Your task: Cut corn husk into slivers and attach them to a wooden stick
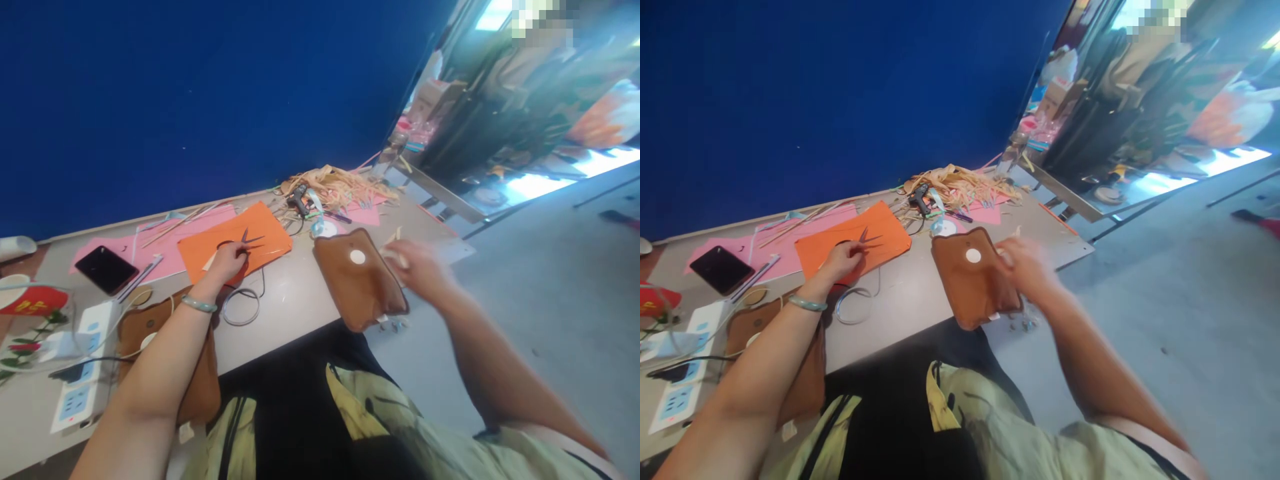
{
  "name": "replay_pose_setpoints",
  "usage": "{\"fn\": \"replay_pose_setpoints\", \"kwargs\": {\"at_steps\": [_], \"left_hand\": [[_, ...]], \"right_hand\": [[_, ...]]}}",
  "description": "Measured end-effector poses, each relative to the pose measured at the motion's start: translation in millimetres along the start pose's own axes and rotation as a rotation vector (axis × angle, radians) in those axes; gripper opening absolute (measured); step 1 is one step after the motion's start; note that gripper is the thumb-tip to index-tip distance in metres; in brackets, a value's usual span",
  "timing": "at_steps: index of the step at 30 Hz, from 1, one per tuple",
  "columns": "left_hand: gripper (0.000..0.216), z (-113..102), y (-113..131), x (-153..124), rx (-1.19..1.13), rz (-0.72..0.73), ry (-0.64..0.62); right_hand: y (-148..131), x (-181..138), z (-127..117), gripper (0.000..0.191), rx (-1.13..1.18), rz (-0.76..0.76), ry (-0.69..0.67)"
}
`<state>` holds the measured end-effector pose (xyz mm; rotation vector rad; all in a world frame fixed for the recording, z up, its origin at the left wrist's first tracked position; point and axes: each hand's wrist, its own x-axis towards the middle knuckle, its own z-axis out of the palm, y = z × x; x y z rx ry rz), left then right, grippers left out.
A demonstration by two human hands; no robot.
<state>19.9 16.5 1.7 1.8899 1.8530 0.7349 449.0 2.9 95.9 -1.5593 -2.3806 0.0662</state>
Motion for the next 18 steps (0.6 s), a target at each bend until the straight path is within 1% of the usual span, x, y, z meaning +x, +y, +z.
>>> {"fn": "replay_pose_setpoints", "kwargs": {"at_steps": [1,2,3,5,7,9,11,13,14,15,16,18], "left_hand": [[0.037,0,-2,0,-0.013,0.001,-0.003],[0.037,1,-3,0,-0.029,0.000,-0.013],[0.036,1,-5,1,-0.040,-0.004,-0.023],[0.037,1,-7,1,-0.054,-0.016,-0.044],[0.038,1,-9,1,-0.045,-0.016,-0.046],[0.038,1,-11,1,-0.038,-0.009,-0.048],[0.038,2,-12,1,-0.035,-0.009,-0.044],[0.038,3,-14,2,-0.038,-0.011,-0.045],[0.038,4,-15,2,-0.040,-0.011,-0.044],[0.038,4,-16,3,-0.039,-0.011,-0.040],[0.038,5,-17,3,-0.039,-0.013,-0.035],[0.038,6,-18,4,-0.042,-0.015,-0.036]], "right_hand": [[-25,-3,11,0.030,0.042,-0.111,-0.117],[-48,-6,23,0.030,0.086,-0.264,-0.269],[-69,-7,35,0.031,0.111,-0.377,-0.371],[-100,-10,57,0.030,0.075,-0.463,-0.434],[-117,-11,77,0.028,0.000,-0.485,-0.451],[-125,-12,90,0.027,-0.072,-0.504,-0.428],[-127,-12,93,0.030,-0.099,-0.514,-0.422],[-117,-10,82,0.030,-0.068,-0.464,-0.420],[-108,-8,72,0.030,-0.048,-0.397,-0.405],[-93,-6,60,0.030,-0.010,-0.293,-0.362],[-75,-3,45,0.031,-0.003,-0.157,-0.293],[-30,1,16,0.032,-0.126,0.173,-0.112]]}}
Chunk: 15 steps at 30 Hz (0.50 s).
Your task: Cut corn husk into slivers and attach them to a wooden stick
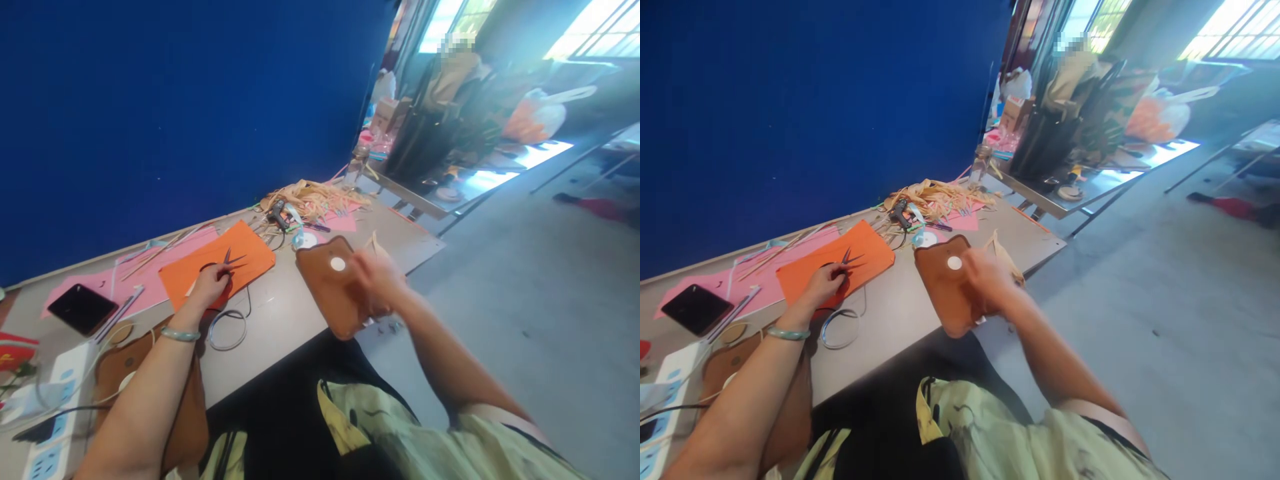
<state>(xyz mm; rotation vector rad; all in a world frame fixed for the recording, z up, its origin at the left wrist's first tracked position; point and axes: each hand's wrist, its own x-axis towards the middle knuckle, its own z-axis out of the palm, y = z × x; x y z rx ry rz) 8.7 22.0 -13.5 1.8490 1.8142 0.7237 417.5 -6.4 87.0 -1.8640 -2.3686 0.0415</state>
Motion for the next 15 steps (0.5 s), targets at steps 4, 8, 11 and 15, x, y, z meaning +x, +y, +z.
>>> {"fn": "replay_pose_setpoints", "kwargs": {"at_steps": [4,8,11,15], "left_hand": [[0.037,1,-3,2,-0.007,0.005,-0.006],[0.036,2,1,1,-0.056,-0.020,0.021],[0.035,0,10,-3,-0.157,-0.066,0.054],[0.033,-5,22,-7,-0.254,-0.114,0.203]], "right_hand": [[89,20,-17,0.034,-0.363,0.542,0.143],[121,47,15,0.053,-0.146,0.515,-0.204],[112,75,40,0.050,-0.030,0.394,-0.224],[72,111,37,0.059,0.027,0.203,0.054]]}}
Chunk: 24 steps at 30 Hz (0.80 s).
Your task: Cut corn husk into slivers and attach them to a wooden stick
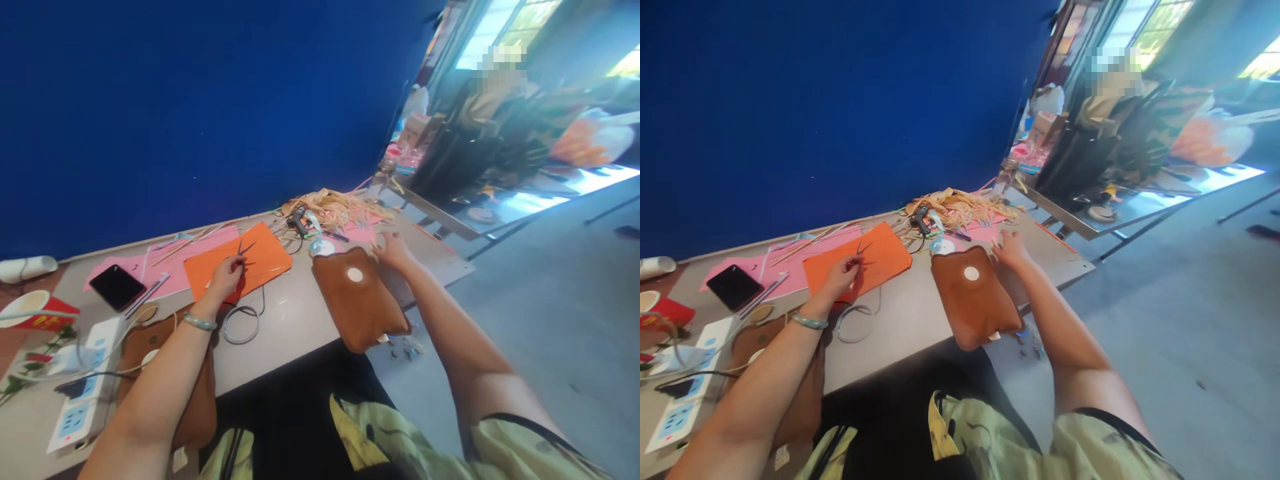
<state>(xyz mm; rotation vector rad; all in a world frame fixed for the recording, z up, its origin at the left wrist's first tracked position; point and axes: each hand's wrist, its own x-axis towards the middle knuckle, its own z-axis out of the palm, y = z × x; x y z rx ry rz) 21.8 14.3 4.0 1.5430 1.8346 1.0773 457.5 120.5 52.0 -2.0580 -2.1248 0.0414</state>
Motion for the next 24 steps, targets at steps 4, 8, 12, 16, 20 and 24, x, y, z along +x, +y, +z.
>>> {"fn": "replay_pose_setpoints", "kwargs": {"at_steps": [4,8,12,16,20,24], "left_hand": [[0.032,-3,4,-1,-0.088,0.016,0.076],[0.031,-4,8,-2,-0.087,0.063,0.160],[0.030,-4,15,-5,-0.046,0.151,0.195],[0.034,-1,18,-8,-0.060,0.202,0.196],[0.030,5,17,-10,-0.099,0.206,0.244],[0.025,7,21,-14,0.036,0.277,0.170]], "right_hand": [[-85,2,-20,0.041,0.143,-0.400,0.031],[-185,-22,-23,0.028,0.339,-0.727,-0.261],[-252,-42,5,0.039,0.545,-0.772,-0.424],[-274,-52,45,0.034,0.985,-0.616,-0.591],[-272,-57,71,0.029,1.207,-0.547,-0.597],[-268,-62,77,0.028,1.290,-0.535,-0.598]]}}
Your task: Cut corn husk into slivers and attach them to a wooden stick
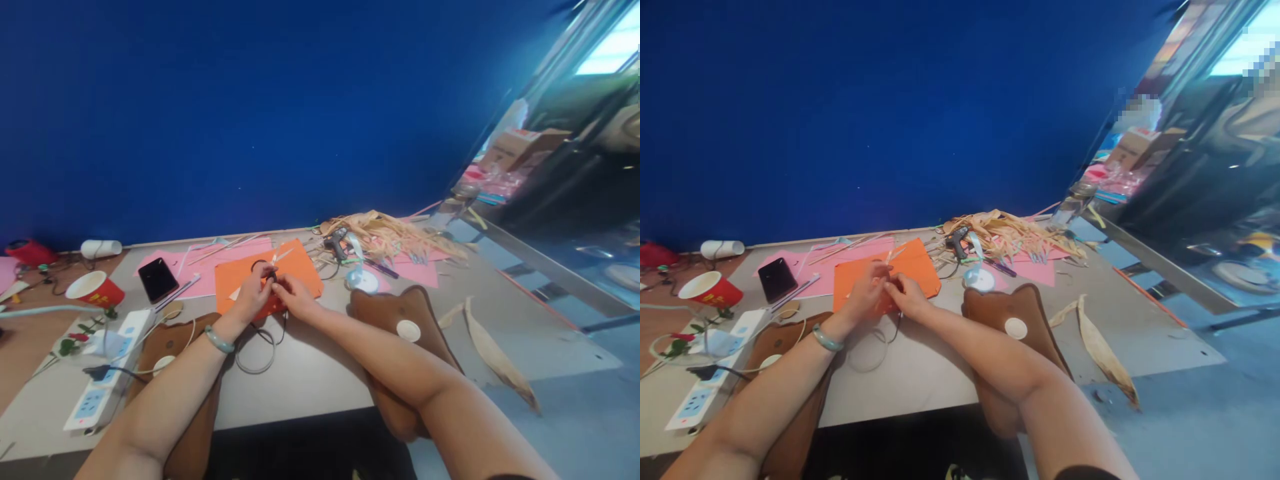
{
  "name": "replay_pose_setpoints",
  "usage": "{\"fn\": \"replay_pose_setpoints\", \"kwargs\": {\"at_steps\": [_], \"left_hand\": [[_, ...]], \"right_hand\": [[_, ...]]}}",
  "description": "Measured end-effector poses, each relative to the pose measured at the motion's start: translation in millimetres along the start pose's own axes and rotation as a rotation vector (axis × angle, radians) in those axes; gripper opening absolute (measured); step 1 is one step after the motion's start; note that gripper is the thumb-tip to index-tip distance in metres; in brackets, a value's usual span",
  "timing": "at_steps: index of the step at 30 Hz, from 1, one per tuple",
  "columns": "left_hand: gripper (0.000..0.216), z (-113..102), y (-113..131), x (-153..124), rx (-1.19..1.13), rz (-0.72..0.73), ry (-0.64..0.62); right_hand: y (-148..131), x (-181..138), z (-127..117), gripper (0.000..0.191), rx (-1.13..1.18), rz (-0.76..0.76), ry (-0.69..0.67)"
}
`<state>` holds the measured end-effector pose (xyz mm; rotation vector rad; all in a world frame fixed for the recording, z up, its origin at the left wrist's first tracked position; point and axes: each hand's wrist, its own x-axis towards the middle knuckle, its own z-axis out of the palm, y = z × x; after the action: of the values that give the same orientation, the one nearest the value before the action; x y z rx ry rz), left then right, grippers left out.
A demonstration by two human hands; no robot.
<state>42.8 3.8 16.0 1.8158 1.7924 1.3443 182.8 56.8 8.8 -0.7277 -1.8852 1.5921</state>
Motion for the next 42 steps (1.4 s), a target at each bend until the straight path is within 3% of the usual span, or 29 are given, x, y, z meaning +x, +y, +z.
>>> {"fn": "replay_pose_setpoints", "kwargs": {"at_steps": [4,10,13,17,20,22,27,32,35,38,42], "left_hand": [[0.027,-2,3,-1,0.042,0.055,-0.073],[0.035,-10,11,-1,-0.022,0.111,-0.245],[0.037,-15,14,-1,-0.083,-0.015,-0.109],[0.034,-20,2,2,-0.033,-0.146,0.173],[0.025,-20,-9,5,0.152,-0.191,0.176],[0.025,-17,-10,7,0.140,-0.209,0.136],[0.056,-10,5,5,-0.376,-0.413,-0.045],[0.042,-9,15,2,-0.460,-0.427,-0.210],[0.035,-9,14,3,-0.470,-0.444,-0.208],[0.032,-9,12,4,-0.524,-0.461,-0.141],[0.030,-9,10,4,-0.606,-0.393,-0.027]], "right_hand": [[0,1,0,0.028,0.020,-0.020,0.010],[-10,9,-8,0.009,0.134,0.035,0.084],[-22,12,-19,0.006,0.192,0.057,0.156],[-29,19,-35,0.004,0.296,0.051,0.316],[-28,25,-43,0.006,0.431,0.049,0.399],[-27,26,-46,0.011,0.448,0.045,0.384],[-25,21,-46,0.019,0.108,0.004,0.124],[-16,17,-42,0.021,-0.068,-0.018,-0.011],[-10,17,-40,0.024,-0.088,-0.044,0.006],[-9,15,-39,0.035,-0.125,-0.120,0.126],[-14,10,-37,0.026,-0.226,-0.287,0.175]]}}
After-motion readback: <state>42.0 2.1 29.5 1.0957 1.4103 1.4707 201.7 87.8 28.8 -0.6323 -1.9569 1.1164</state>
